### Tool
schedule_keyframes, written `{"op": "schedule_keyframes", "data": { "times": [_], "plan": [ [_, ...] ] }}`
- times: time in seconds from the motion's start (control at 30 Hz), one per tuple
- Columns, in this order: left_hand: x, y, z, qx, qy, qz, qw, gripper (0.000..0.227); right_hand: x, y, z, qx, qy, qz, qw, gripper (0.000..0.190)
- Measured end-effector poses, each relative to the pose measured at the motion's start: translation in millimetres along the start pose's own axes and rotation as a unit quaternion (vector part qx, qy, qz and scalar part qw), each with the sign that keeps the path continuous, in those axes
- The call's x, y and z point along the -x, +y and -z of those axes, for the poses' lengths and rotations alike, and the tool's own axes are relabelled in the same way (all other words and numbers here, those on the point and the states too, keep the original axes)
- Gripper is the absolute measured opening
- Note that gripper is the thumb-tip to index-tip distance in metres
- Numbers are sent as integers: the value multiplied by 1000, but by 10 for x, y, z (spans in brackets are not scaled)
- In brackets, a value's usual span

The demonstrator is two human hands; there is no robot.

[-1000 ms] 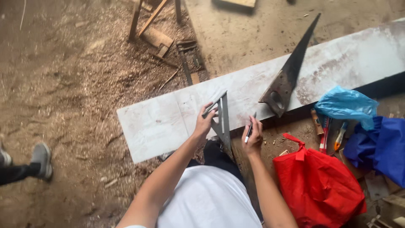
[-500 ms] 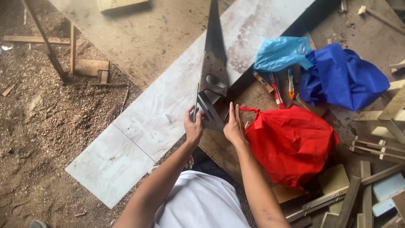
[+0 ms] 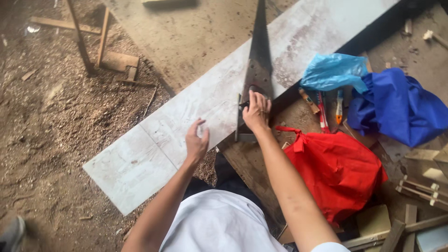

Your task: The person marks a long white board with a pencil using a set square and a try square to draw straight lines. They reposition the tools multiple times to create perpendicular and parallel lines across the board surface.

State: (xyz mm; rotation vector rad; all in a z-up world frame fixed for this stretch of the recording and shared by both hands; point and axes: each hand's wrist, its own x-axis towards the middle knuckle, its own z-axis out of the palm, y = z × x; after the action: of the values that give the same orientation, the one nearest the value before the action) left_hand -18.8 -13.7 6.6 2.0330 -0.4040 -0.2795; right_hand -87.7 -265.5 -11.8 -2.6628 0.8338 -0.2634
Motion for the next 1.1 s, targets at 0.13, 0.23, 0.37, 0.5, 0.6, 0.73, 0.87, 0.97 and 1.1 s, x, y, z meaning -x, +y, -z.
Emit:
{"op": "schedule_keyframes", "data": {
  "times": [0.13, 0.23, 0.37, 0.5, 0.6, 0.73, 0.87, 0.97, 1.1],
  "plan": [
    [-90, -137, 262, 2, 63, 41, 997, 35, -107, 103, -78, 3, 2, 8, 1000, 53],
    [-176, -5, 33, 32, 40, 23, 998, 37, -129, 42, -100, -24, 26, 27, 999, 50],
    [-293, 270, -267, 69, 25, -14, 997, 38, -100, -26, -6, -46, 38, 31, 998, 52],
    [-364, 424, -385, 72, -9, -1, 997, 40, -177, 29, 75, -91, 31, 23, 995, 51],
    [-407, 458, -465, 64, -27, 0, 998, 39, -314, 163, 82, -108, 136, 105, 979, 38],
    [-397, 312, -382, 73, -65, 5, 995, 38, -461, 229, 55, -234, 195, 15, 952, 34],
    [-322, 49, -16, 39, -46, 15, 998, 35, -176, 46, 127, -294, 157, -58, 941, 40],
    [-208, -101, 305, 31, -4, 19, 999, 35, 115, -383, 123, -414, 121, -54, 900, 42],
    [-7, -205, 587, 38, 41, 39, 998, 35, 566, -994, 126, -495, 47, -66, 865, 44]
  ]
}}
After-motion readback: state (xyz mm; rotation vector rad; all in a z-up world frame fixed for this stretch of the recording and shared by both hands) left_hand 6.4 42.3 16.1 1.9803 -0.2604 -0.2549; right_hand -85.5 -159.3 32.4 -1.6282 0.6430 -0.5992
